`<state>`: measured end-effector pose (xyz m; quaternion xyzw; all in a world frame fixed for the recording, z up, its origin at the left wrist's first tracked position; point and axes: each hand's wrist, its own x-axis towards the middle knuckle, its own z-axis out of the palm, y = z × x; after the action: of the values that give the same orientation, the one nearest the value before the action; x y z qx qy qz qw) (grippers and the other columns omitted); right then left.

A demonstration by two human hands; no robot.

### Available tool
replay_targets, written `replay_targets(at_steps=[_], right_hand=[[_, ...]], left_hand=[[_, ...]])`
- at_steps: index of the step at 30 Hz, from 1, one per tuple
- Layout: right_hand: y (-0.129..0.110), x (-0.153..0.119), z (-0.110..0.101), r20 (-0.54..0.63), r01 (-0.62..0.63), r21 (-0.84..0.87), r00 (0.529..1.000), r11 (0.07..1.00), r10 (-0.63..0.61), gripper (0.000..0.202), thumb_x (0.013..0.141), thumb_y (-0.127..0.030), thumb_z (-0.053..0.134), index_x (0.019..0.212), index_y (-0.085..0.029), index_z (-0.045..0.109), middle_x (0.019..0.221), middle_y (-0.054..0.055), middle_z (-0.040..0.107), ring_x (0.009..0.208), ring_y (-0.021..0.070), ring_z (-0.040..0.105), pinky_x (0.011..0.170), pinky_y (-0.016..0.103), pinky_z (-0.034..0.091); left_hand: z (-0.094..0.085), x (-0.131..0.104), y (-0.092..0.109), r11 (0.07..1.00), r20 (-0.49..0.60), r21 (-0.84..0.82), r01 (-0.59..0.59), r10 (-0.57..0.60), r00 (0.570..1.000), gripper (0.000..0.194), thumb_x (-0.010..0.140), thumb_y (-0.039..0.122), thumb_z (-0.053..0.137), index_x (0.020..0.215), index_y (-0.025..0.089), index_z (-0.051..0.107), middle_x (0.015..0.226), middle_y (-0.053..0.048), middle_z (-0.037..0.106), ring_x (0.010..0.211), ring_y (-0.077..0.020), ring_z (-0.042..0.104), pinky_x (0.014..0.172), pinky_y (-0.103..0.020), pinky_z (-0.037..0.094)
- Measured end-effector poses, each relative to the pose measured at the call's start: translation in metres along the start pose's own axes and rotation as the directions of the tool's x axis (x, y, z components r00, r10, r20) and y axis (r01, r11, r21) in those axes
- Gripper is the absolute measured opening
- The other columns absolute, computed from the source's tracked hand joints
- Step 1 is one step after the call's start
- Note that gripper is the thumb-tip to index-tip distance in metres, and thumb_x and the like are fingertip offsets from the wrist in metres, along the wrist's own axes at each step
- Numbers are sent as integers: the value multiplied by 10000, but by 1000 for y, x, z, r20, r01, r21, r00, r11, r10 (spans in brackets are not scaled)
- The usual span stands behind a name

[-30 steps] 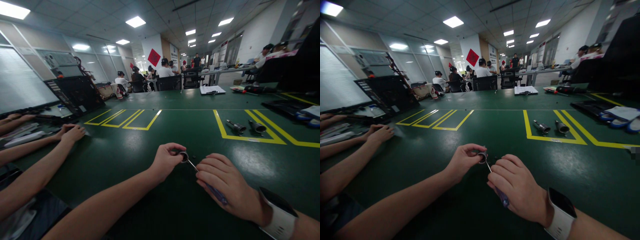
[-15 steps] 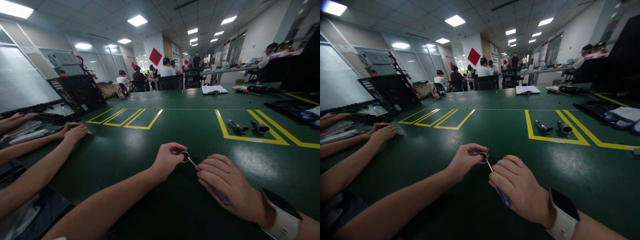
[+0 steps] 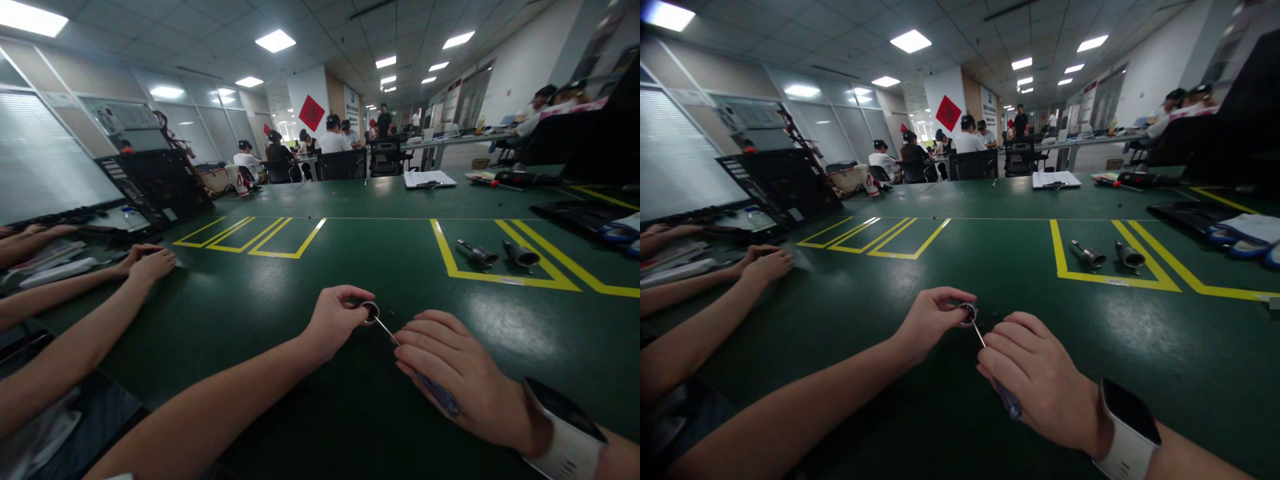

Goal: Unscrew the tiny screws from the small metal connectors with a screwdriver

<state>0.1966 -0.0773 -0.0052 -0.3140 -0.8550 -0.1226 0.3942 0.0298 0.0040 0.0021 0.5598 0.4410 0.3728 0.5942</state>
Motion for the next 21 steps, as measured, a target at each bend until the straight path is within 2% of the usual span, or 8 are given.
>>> replay_targets(at_steps=[7,15,21], right_hand=[[0,2,-1,19,0,-41,1000,999,1,165,889,-150,434,874,-169,597,816,45,702,782,164,638,792,354,462],[-3,3,0,3,16,-103,1000,995,-15,210,902,-128,393,893,-166,599,826,53,710,768,167,635,775,353,465],[-2,0,0,17,1,-51,1000,999,-1,170,885,-126,434,927,-168,593,833,46,703,786,171,629,796,365,457]], left_hand=[[1,1,0,1000,-12,-4,13,-13,1000,184,651,24,648,819,94,677,742,-56,703,675,-139,667,653,-258,571],[3,-2,3,1000,0,-11,19,-19,1000,189,663,36,645,837,97,684,718,-50,706,675,-135,664,649,-249,568],[1,0,-1,1000,19,-22,7,-6,1000,174,662,68,661,832,98,685,741,-54,707,687,-142,664,664,-269,567]])
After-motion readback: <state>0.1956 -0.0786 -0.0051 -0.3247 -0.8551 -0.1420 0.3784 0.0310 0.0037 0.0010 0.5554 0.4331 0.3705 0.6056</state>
